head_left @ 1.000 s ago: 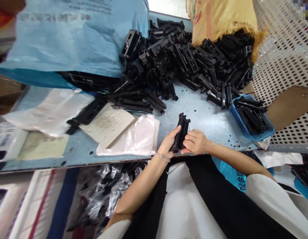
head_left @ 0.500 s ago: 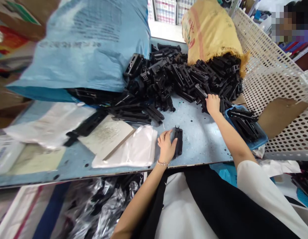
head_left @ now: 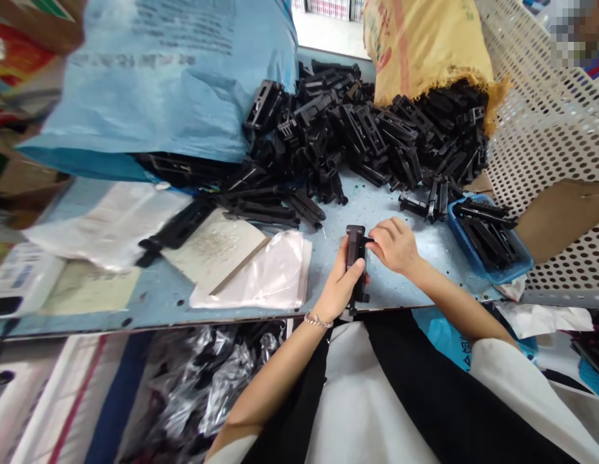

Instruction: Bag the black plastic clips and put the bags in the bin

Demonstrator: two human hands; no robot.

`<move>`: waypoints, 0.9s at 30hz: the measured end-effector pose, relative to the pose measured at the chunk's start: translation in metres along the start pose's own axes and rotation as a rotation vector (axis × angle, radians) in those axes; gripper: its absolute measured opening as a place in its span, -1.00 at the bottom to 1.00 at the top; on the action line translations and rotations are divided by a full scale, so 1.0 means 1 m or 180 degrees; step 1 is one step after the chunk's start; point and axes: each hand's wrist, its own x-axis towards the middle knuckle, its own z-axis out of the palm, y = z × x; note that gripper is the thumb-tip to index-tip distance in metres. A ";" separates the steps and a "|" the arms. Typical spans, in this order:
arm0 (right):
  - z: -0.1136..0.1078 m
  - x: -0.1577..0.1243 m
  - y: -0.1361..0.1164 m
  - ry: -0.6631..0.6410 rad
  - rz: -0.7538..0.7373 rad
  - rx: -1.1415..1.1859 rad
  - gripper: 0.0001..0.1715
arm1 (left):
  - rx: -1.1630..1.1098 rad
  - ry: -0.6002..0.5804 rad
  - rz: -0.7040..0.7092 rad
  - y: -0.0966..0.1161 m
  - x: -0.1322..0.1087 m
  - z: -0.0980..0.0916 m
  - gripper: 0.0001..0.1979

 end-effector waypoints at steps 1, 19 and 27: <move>0.003 0.002 0.007 -0.0093 -0.0158 -0.0069 -0.64 | -0.0017 -0.0001 -0.0090 -0.001 -0.003 0.002 -0.12; 0.010 0.000 -0.025 -0.0646 -0.0072 0.0612 -0.46 | -0.0240 0.0765 -0.0086 0.011 0.018 -0.015 -0.61; 0.032 -0.028 -0.037 -0.0857 -0.1346 0.0344 -0.53 | -0.0058 0.0844 -0.0094 0.001 0.026 -0.038 -0.55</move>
